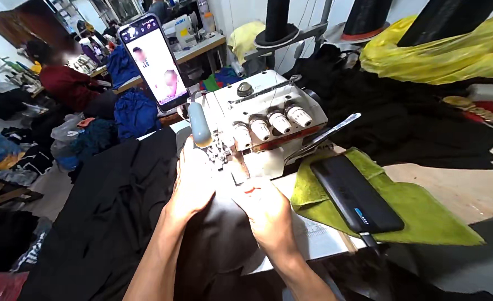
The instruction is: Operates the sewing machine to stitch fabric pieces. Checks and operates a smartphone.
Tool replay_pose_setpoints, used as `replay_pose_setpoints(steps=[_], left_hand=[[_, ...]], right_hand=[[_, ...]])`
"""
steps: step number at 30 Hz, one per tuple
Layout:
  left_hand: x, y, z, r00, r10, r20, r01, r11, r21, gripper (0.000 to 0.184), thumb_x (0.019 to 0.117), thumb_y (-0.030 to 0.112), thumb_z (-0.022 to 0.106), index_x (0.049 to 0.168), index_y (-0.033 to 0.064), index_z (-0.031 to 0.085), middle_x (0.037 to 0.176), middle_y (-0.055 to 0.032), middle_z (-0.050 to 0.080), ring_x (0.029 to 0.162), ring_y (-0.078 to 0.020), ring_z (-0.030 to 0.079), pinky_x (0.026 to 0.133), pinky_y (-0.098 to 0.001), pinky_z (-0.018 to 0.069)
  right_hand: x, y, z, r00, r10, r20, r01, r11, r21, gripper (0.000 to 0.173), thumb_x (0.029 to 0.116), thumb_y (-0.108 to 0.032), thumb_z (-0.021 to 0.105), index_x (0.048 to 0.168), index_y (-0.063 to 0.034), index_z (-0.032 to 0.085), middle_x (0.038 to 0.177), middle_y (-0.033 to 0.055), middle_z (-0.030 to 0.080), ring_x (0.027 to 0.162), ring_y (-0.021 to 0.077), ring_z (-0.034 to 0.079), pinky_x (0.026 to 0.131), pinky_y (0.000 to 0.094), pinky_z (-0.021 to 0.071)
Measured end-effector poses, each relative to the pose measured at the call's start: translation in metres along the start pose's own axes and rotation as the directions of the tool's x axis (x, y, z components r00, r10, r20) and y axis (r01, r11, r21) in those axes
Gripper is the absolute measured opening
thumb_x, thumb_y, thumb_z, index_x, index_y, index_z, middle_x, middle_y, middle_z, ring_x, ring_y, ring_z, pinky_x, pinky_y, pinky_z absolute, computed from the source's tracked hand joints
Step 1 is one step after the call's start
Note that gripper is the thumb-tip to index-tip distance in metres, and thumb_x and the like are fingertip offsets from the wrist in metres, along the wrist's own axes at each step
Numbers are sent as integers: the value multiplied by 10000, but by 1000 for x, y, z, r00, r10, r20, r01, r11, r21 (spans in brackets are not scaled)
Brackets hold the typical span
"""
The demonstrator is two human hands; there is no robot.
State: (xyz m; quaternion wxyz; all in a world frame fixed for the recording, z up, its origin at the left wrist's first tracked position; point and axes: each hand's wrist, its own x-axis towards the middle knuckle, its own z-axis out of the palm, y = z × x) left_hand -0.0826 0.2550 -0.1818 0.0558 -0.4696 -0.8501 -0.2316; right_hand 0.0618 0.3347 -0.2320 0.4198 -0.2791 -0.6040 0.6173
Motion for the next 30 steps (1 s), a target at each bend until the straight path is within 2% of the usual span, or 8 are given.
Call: replay_pose_setpoints(steps=[8, 14, 18, 20, 23, 26, 28, 30], left_hand=[[11, -2, 0, 1000, 9, -13, -9, 1000, 26, 352, 1030, 219, 512, 1297, 1, 585, 1522, -232, 437, 1410, -373, 442, 1126, -577, 396], [16, -7, 4, 997, -49, -65, 45, 997, -68, 366, 978, 270, 566, 1203, -5, 651, 1565, -222, 400, 1392, -362, 462, 1100, -568, 419], [9, 0, 3, 968, -115, -223, 72, 978, -194, 167, 945, 156, 649, 1032, 14, 660, 1436, -180, 554, 1190, -248, 636, 991, -408, 543], [1, 0, 1, 936, -128, -327, 56, 974, -220, 170, 931, 117, 676, 1047, -6, 696, 1343, -171, 625, 1030, -179, 696, 874, -323, 588], [1, -7, -12, 899, -215, -382, 106, 952, -288, 198, 947, 121, 680, 1110, 10, 700, 1291, -135, 663, 939, -132, 707, 779, -287, 601], [15, -15, -39, 875, -333, -352, 208, 914, -348, 367, 969, 159, 686, 1293, 6, 609, 1261, -157, 662, 1094, -241, 682, 908, -436, 580], [30, -19, -59, 855, -414, -313, 278, 874, -399, 484, 969, 198, 710, 1376, 7, 533, 1315, -191, 625, 1137, -296, 666, 950, -504, 560], [49, -26, -73, 836, -458, -303, 296, 841, -454, 529, 956, 226, 739, 1386, 26, 505, 1305, -193, 606, 1060, -295, 679, 867, -499, 586]], right_hand=[[5, 0, 2, 999, 42, -22, -42, 999, -16, 181, 761, -126, 847, 865, -156, 702, 716, -47, 659, 628, 69, 626, 576, 247, 544], [8, 6, 2, 1000, 15, 16, -17, 994, 108, 138, 761, -63, 813, 848, -87, 709, 769, 12, 700, 731, 101, 686, 663, 253, 590], [2, 8, -5, 995, 49, 81, -65, 975, 211, 312, 751, -53, 816, 1023, 2, 674, 875, 66, 724, 815, 134, 716, 735, 271, 622], [-4, 11, -11, 988, 74, 132, -93, 985, 147, 348, 761, -129, 840, 1053, -9, 693, 903, 36, 729, 841, 90, 705, 762, 244, 607], [-11, 26, -17, 975, 57, 215, -32, 992, -120, 250, 868, -285, 787, 982, -65, 758, 838, -1, 723, 771, 59, 678, 730, 276, 583], [-16, 26, -18, 937, 101, 336, 39, 922, -385, 381, 941, -406, 701, 998, -32, 750, 860, 113, 744, 822, 232, 729, 793, 491, 582], [-14, 24, -14, 927, 116, 358, 54, 901, -431, 413, 940, -421, 696, 1007, -18, 753, 875, 139, 748, 856, 268, 735, 823, 511, 576], [-10, 23, -11, 931, 103, 350, 65, 898, -436, 424, 921, -423, 715, 949, 0, 737, 809, 140, 713, 793, 269, 704, 768, 493, 556]])
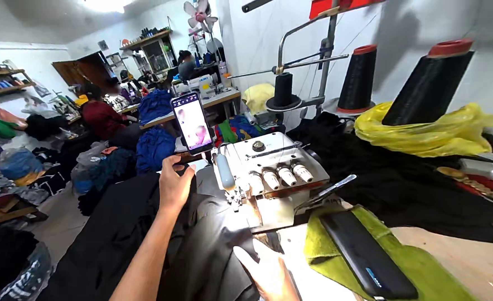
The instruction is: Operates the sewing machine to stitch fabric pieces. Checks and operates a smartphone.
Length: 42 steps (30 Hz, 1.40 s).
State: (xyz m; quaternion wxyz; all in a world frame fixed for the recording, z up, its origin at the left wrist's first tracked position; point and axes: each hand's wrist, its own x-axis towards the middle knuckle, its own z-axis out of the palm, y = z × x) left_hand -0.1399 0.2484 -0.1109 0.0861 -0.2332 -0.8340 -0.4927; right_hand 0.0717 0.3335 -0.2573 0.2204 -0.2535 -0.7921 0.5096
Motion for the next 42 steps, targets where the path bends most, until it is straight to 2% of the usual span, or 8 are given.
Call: replay_pose_setpoints(steps=[2, 4, 6, 19, 22, 26, 30, 42], left_hand=[[21, 1, -2, 1000, -3, 2, 3, 997, -77, 532, 937, 214, 764, 1369, 43, 506, 1302, -181, 590, 1027, -278, 674, 824, -477, 592], [37, 1, -3, 1000, 7, 28, -3, 991, -132, 557, 930, 227, 774, 1377, 49, 494, 1335, -181, 570, 1059, -276, 664, 832, -472, 589], [50, 3, -3, 999, 15, 47, -8, 988, -154, 590, 908, 225, 793, 1381, 37, 494, 1330, -185, 566, 1073, -273, 659, 828, -459, 593], [75, 15, 2, 995, 26, 98, -14, 993, -120, 567, 876, 177, 828, 1337, 14, 540, 1124, -163, 640, 832, -211, 681, 661, -367, 595], [80, 16, 2, 996, 23, 81, -16, 997, -76, 496, 896, 200, 811, 1297, 23, 579, 1026, -136, 660, 766, -198, 674, 633, -364, 588], [81, 23, 1, 997, -13, 71, 23, 989, -143, 329, 1011, 312, 668, 1201, 50, 611, 952, -84, 700, 699, -147, 685, 590, -310, 576], [80, 22, -1, 995, -27, 93, 45, 979, -201, 320, 1029, 331, 633, 1202, 63, 615, 996, -80, 697, 734, -153, 688, 610, -319, 580], [74, 13, 1, 991, -6, 130, 33, 977, -210, 415, 952, 213, 748, 1290, 34, 586, 985, -116, 687, 753, -170, 683, 600, -319, 572]], right_hand=[[3, 2, 4, 999, -23, -42, 23, 1000, 17, 405, 894, -409, 742, 845, -8, 710, 714, 105, 658, 689, 225, 649, 676, 447, 527], [4, 6, 6, 997, -41, -62, 43, 999, 30, 400, 880, -404, 753, 809, -14, 702, 687, 91, 637, 658, 207, 627, 648, 431, 515], [4, 6, 7, 997, -46, -62, 48, 998, 34, 396, 880, -404, 753, 809, -18, 701, 682, 84, 634, 650, 197, 620, 640, 420, 512], [4, 4, 7, 998, -23, -54, 26, 998, 58, 383, 882, -389, 757, 811, -17, 701, 698, 88, 650, 666, 188, 634, 661, 405, 518], [5, 4, 6, 999, -17, -44, 20, 998, 63, 377, 881, -389, 759, 810, -23, 702, 697, 79, 648, 667, 178, 631, 659, 397, 518], [4, 4, 6, 997, -34, -64, 39, 997, 73, 377, 873, -380, 766, 787, -22, 688, 664, 63, 617, 633, 152, 595, 630, 367, 495], [5, 5, 7, 998, -28, -57, 31, 998, 57, 377, 876, -387, 762, 796, -25, 698, 676, 70, 632, 645, 168, 615, 641, 386, 506], [4, 5, 7, 996, -47, -75, 52, 996, 69, 361, 868, -376, 768, 785, -33, 694, 659, 56, 615, 622, 152, 590, 618, 367, 490]])
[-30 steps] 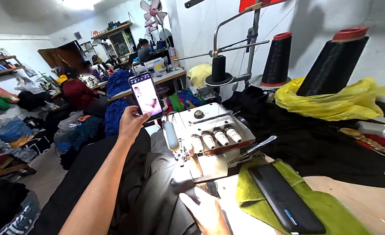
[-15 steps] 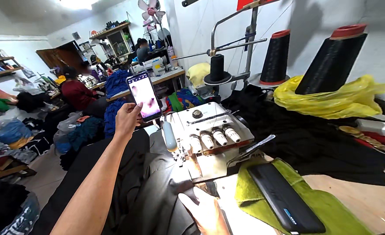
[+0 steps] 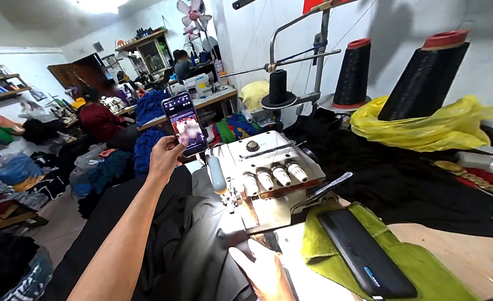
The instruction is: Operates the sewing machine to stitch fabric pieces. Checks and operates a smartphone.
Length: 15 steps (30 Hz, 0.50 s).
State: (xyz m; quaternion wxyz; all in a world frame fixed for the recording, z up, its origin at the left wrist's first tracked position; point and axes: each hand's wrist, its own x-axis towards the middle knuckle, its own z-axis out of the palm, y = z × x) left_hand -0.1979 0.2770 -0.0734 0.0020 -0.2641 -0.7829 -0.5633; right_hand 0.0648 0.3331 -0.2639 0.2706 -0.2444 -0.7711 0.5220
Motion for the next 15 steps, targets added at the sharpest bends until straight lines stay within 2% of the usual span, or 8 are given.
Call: replay_pose_setpoints(steps=[4, 15], left_hand=[[-2, 0, 0, 1000, -15, 5, 15, 1000, -5, 449, 944, 195, 756, 1318, 28, 573, 1023, -126, 675, 790, -179, 685, 624, -331, 582], [-4, -5, -1, 1000, -3, 20, 4, 1000, -17, 378, 940, 156, 756, 1260, 30, 599, 1013, -113, 706, 782, -171, 697, 597, -310, 571]], right_hand=[[0, 0, -1, 1000, 11, 13, -11, 1000, -3, 362, 872, -392, 762, 801, -42, 703, 675, 51, 628, 642, 146, 604, 635, 364, 499], [0, 0, 1, 1000, -6, -2, 6, 999, -31, 377, 868, -386, 761, 765, -32, 682, 637, 51, 592, 607, 147, 572, 605, 358, 477]])
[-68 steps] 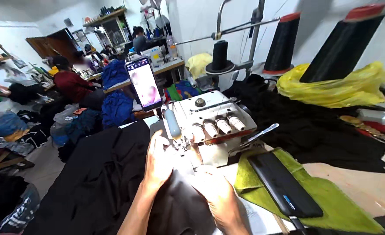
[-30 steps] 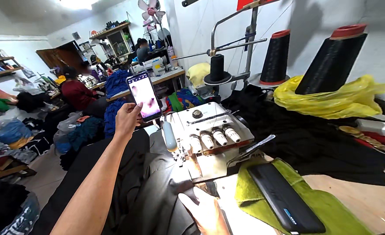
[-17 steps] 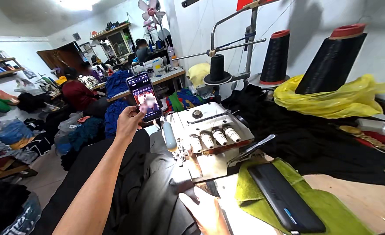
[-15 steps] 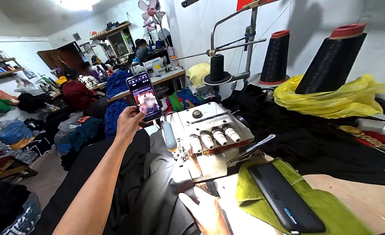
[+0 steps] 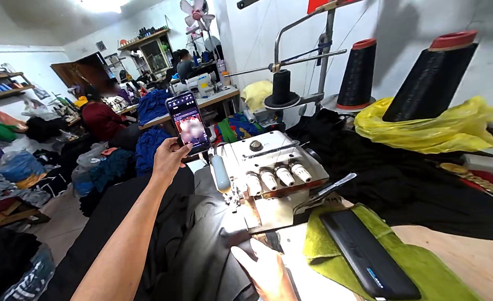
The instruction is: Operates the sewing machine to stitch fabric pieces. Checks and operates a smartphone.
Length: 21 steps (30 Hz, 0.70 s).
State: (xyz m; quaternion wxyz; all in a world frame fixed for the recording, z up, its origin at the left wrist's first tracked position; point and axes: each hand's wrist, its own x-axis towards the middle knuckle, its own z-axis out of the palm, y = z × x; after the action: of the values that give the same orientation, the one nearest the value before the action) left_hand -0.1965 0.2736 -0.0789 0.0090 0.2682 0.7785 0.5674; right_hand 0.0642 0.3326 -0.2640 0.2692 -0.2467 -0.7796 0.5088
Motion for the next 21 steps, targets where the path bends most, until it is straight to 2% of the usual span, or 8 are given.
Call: replay_pose_setpoints(steps=[4, 8, 10, 13, 15, 17, 19, 21], left_hand=[[-4, -4, -2, 1000, -14, 0, 14, 1000, 10, 356, 951, 171, 746, 1251, 42, 605, 1035, -116, 717, 811, -193, 712, 625, -336, 586], [-36, -8, -2, 994, -84, -77, 90, 992, 83, 364, 1029, 227, 643, 1334, 45, 562, 1188, -140, 671, 888, -247, 705, 704, -418, 594], [-71, -21, -4, 994, -59, -87, 72, 985, 156, 378, 1040, 235, 614, 1354, 32, 562, 1205, -149, 671, 882, -259, 715, 705, -441, 610], [-148, -43, -4, 993, 45, -111, -10, 953, 302, 369, 1011, 241, 615, 1302, 14, 619, 1163, -114, 708, 858, -191, 718, 708, -389, 615], [-208, -56, -5, 987, 87, -132, -28, 919, 393, 391, 988, 254, 626, 1283, -1, 639, 1174, -115, 713, 927, -187, 705, 777, -378, 598], [-260, -71, -13, 990, 95, -103, -34, 878, 477, 469, 951, 250, 684, 1287, -72, 628, 1202, -216, 690, 1103, -336, 667, 959, -494, 544], [-291, -91, -23, 980, 196, -21, -139, 766, 628, 459, 924, 272, 727, 1190, -99, 675, 1111, -265, 703, 1105, -440, 659, 1018, -575, 498], [-298, -102, -35, 944, 323, 65, -264, 623, 736, 302, 945, 252, 687, 1026, -35, 736, 962, -199, 731, 1000, -402, 699, 978, -568, 515]], right_hand=[[0, 2, 0, 1000, -17, -16, 17, 1000, 5, 374, 862, -387, 765, 758, -39, 679, 630, 42, 586, 598, 137, 566, 597, 350, 474], [0, 4, 1, 1000, -5, -10, 6, 999, 37, 369, 860, -392, 766, 773, -40, 697, 649, 46, 609, 616, 147, 589, 613, 368, 492], [0, 3, 0, 1000, 15, 9, -15, 999, 35, 382, 861, -398, 766, 773, -35, 685, 655, 53, 607, 624, 159, 590, 622, 380, 489], [1, 7, 1, 1000, 7, 9, -8, 999, 44, 392, 865, -417, 757, 770, -45, 682, 649, 42, 601, 623, 146, 587, 622, 369, 490], [1, 9, 1, 1000, 5, 4, -5, 999, 50, 391, 865, -439, 751, 780, -62, 690, 665, 27, 614, 638, 123, 597, 631, 347, 495], [-1, 7, -1, 999, 25, 22, -26, 998, 49, 394, 878, -440, 744, 835, -50, 705, 714, 50, 645, 690, 147, 628, 677, 370, 513], [-5, 6, -1, 999, 39, -10, -39, 998, 53, 379, 878, -444, 741, 886, -65, 731, 760, 46, 689, 735, 138, 670, 707, 370, 544], [-20, 1, -5, 995, 93, -22, -92, 993, 73, 378, 899, -438, 732, 988, -72, 762, 862, 54, 745, 837, 151, 720, 793, 398, 582]])
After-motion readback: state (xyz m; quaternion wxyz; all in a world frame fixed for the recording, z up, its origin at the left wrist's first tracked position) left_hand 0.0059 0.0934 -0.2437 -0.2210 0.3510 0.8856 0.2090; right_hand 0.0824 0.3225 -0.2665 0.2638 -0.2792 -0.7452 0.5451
